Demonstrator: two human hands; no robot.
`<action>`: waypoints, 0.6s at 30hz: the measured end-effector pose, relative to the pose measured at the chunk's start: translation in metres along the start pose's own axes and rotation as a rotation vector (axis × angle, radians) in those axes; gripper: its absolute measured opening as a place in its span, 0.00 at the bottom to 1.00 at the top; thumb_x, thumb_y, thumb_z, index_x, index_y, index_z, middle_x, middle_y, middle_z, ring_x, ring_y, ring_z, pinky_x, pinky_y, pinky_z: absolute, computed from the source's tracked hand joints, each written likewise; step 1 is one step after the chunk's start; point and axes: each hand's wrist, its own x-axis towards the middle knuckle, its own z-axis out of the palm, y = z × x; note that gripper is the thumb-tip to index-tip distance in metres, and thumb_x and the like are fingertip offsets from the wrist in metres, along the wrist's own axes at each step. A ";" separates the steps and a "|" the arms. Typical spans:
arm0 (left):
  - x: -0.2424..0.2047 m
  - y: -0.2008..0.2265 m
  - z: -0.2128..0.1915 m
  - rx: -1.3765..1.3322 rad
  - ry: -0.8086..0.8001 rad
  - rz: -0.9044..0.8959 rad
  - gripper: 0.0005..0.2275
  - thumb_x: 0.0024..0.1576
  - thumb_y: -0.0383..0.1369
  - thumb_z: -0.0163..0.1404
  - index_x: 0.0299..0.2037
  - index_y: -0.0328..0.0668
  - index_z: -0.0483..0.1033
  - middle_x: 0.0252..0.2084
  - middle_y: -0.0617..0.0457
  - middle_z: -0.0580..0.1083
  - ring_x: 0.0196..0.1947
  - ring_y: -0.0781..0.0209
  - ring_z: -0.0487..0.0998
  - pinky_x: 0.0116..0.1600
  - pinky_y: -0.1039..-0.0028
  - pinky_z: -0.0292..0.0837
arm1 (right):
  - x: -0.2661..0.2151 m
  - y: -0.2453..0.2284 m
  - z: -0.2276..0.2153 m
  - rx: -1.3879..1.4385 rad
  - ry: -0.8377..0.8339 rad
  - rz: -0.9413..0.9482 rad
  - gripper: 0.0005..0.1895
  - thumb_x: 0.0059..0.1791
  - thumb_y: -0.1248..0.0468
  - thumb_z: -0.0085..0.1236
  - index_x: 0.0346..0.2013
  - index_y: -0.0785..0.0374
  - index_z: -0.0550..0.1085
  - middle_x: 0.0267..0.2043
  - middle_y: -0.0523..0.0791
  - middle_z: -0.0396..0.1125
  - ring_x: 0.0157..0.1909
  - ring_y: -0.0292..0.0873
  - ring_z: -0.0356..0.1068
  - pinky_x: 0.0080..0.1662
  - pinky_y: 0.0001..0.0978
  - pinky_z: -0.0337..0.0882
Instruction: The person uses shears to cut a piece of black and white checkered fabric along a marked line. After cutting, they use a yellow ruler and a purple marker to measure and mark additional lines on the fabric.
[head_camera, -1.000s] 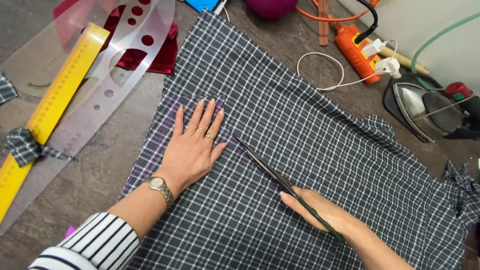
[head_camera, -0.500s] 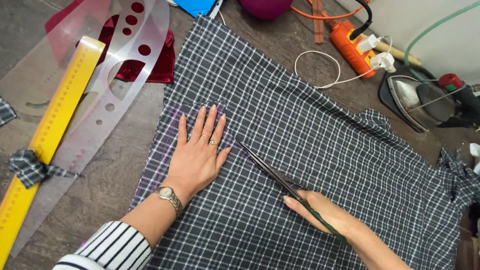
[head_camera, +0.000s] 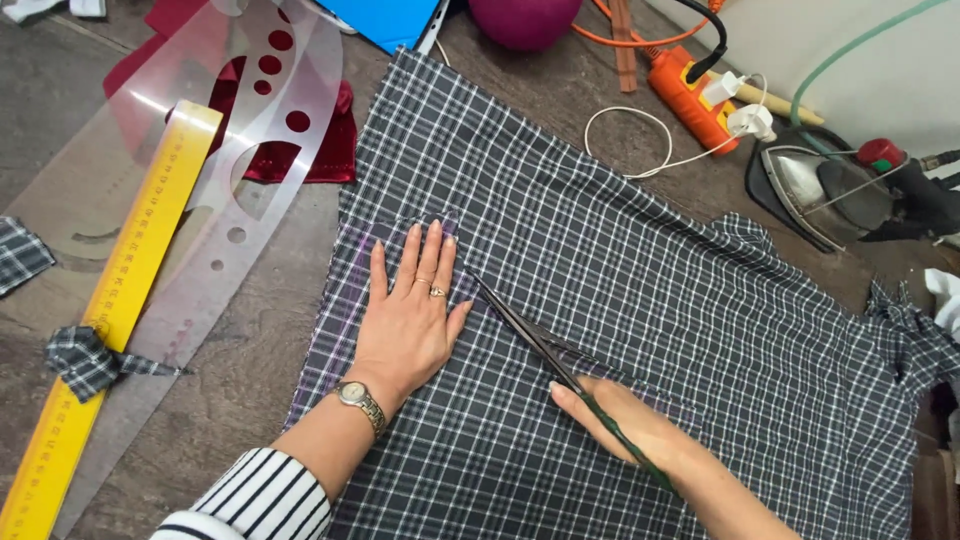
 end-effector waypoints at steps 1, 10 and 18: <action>-0.001 0.000 0.000 -0.004 0.005 0.001 0.31 0.61 0.52 0.25 0.70 0.40 0.45 0.74 0.46 0.41 0.74 0.49 0.37 0.72 0.47 0.30 | 0.002 0.002 0.003 0.042 0.031 0.039 0.25 0.54 0.44 0.40 0.19 0.53 0.55 0.18 0.37 0.48 0.20 0.33 0.46 0.28 0.24 0.56; -0.004 0.002 0.002 -0.001 0.018 0.002 0.31 0.62 0.52 0.25 0.70 0.40 0.45 0.74 0.46 0.43 0.73 0.49 0.40 0.72 0.47 0.30 | 0.009 0.021 0.022 0.131 0.097 -0.004 0.26 0.53 0.44 0.43 0.18 0.52 0.54 0.18 0.37 0.47 0.20 0.33 0.46 0.28 0.24 0.54; -0.002 0.001 0.001 -0.024 0.017 0.022 0.31 0.61 0.51 0.27 0.70 0.38 0.45 0.74 0.45 0.43 0.73 0.48 0.40 0.72 0.46 0.31 | -0.029 -0.021 0.007 0.162 -0.008 -0.046 0.23 0.54 0.45 0.40 0.20 0.53 0.56 0.20 0.37 0.50 0.24 0.33 0.51 0.34 0.25 0.61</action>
